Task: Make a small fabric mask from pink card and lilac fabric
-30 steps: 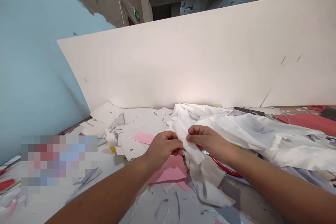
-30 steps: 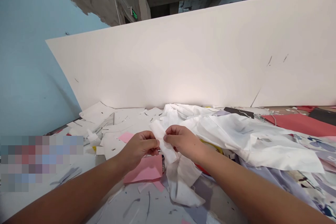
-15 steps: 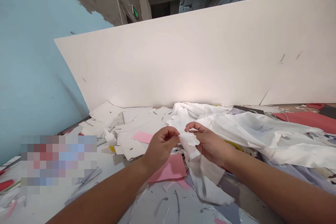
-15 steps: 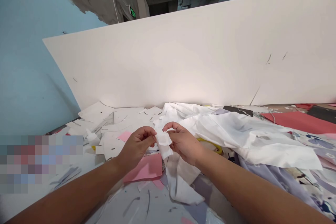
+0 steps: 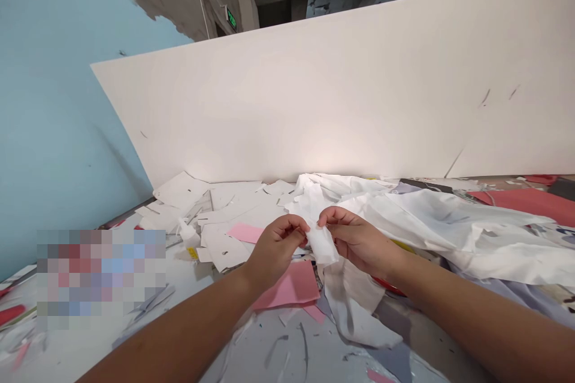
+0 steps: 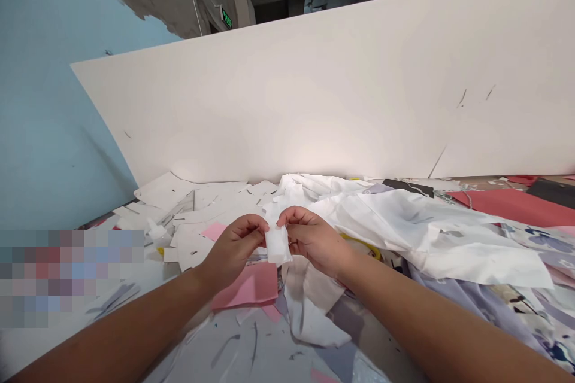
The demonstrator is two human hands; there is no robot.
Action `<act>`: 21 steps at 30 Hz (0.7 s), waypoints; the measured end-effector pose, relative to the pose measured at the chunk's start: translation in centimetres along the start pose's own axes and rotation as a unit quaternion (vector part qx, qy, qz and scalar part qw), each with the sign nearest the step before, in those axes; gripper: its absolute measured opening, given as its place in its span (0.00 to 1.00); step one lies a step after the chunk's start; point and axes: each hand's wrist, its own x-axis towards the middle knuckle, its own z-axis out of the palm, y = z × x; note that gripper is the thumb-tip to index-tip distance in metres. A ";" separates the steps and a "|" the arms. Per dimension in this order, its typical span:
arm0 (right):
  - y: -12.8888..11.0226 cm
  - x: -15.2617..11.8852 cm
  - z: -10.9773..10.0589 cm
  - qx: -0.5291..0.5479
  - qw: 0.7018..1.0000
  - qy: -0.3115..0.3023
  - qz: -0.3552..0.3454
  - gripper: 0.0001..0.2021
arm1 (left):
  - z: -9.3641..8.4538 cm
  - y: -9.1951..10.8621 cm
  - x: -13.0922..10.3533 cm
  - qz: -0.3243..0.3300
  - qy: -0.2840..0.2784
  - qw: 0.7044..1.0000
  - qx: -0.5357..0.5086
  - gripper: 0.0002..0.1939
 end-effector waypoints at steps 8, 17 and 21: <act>0.2 0.2 0.0 -0.050 0.998 0.009 -0.021 0.03 | 0.0 0.1 0.0 -0.039 0.003 0.999 -0.014 0.04; 0.6 0.4 -0.2 -0.095 0.995 0.019 -0.022 0.04 | 0.0 0.3 -0.1 -0.039 -0.014 0.999 -0.019 0.13; 0.9 0.5 -0.2 -0.119 0.992 0.046 -0.003 0.10 | 0.0 0.1 0.0 -0.053 -0.007 0.999 0.002 0.08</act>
